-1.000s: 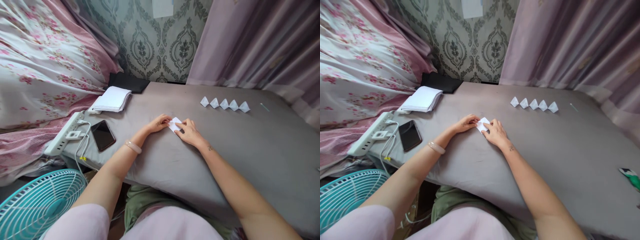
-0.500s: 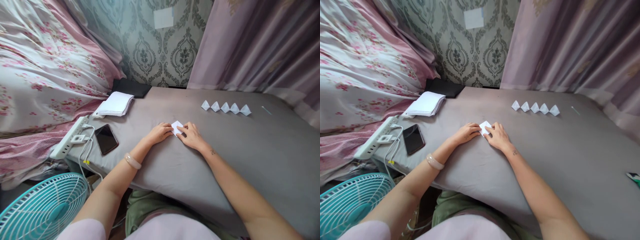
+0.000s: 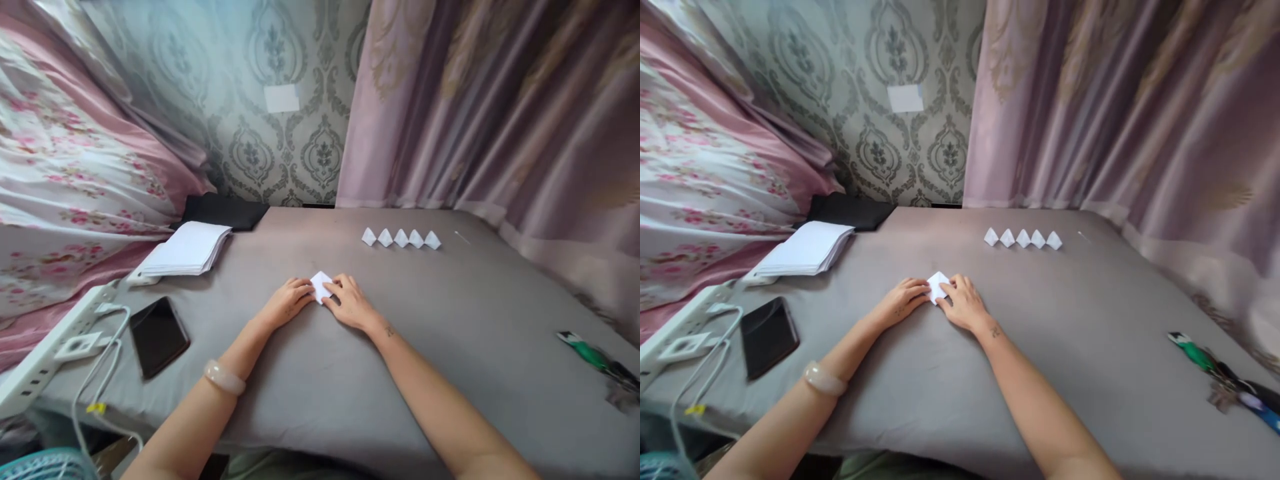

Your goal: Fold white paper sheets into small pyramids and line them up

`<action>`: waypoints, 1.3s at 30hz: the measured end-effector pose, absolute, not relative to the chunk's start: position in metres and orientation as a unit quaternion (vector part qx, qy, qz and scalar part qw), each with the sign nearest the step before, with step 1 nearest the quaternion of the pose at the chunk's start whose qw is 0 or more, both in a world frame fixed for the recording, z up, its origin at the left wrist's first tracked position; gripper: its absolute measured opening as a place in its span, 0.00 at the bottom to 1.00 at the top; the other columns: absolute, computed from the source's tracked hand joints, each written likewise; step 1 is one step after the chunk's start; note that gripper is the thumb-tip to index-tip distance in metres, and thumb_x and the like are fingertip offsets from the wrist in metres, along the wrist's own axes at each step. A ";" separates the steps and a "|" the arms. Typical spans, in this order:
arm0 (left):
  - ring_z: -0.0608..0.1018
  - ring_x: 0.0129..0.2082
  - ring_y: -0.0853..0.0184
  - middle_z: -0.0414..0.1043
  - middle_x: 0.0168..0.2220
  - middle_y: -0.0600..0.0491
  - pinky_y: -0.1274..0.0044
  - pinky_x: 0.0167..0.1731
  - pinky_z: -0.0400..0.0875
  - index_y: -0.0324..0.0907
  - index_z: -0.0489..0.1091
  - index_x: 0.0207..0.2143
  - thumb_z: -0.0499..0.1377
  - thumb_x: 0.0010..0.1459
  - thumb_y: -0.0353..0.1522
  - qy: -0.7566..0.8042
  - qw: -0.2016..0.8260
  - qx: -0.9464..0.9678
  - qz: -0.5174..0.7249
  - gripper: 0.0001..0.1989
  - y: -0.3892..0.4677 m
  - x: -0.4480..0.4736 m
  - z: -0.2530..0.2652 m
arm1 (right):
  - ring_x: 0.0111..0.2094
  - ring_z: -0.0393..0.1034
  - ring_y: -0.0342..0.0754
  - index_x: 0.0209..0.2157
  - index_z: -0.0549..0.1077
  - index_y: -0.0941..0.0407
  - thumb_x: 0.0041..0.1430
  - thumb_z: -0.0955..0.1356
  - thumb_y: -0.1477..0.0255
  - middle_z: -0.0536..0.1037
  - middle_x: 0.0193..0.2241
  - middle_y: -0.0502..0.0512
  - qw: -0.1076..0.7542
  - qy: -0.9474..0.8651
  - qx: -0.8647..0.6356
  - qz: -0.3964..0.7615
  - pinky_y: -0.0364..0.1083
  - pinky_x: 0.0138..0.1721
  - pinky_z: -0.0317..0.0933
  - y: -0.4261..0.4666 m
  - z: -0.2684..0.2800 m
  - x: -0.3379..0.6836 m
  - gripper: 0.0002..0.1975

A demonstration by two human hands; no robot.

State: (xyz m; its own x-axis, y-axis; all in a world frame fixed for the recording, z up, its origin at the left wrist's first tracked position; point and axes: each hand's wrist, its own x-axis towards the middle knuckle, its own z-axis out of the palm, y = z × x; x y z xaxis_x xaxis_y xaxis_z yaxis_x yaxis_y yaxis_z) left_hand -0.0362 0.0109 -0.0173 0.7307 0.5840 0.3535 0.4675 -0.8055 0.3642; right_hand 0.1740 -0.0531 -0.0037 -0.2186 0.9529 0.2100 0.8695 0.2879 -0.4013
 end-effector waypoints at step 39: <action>0.73 0.46 0.62 0.73 0.46 0.42 0.69 0.48 0.70 0.38 0.72 0.45 0.49 0.65 0.33 0.292 0.135 0.916 0.241 0.14 -0.010 -0.015 -0.012 | 0.46 0.62 0.53 0.47 0.74 0.54 0.56 0.64 0.72 0.69 0.43 0.58 0.179 -0.808 -0.547 0.130 0.52 0.51 0.58 -0.062 0.008 0.203 0.17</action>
State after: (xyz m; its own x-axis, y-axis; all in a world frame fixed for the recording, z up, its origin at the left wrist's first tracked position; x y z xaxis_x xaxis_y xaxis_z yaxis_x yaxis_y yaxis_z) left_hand -0.0150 -0.0097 -0.0119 0.7133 0.6001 0.3619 0.4699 -0.7927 0.3882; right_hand 0.2029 -0.0625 0.0081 -0.3383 0.9296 0.1463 0.8368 0.3683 -0.4051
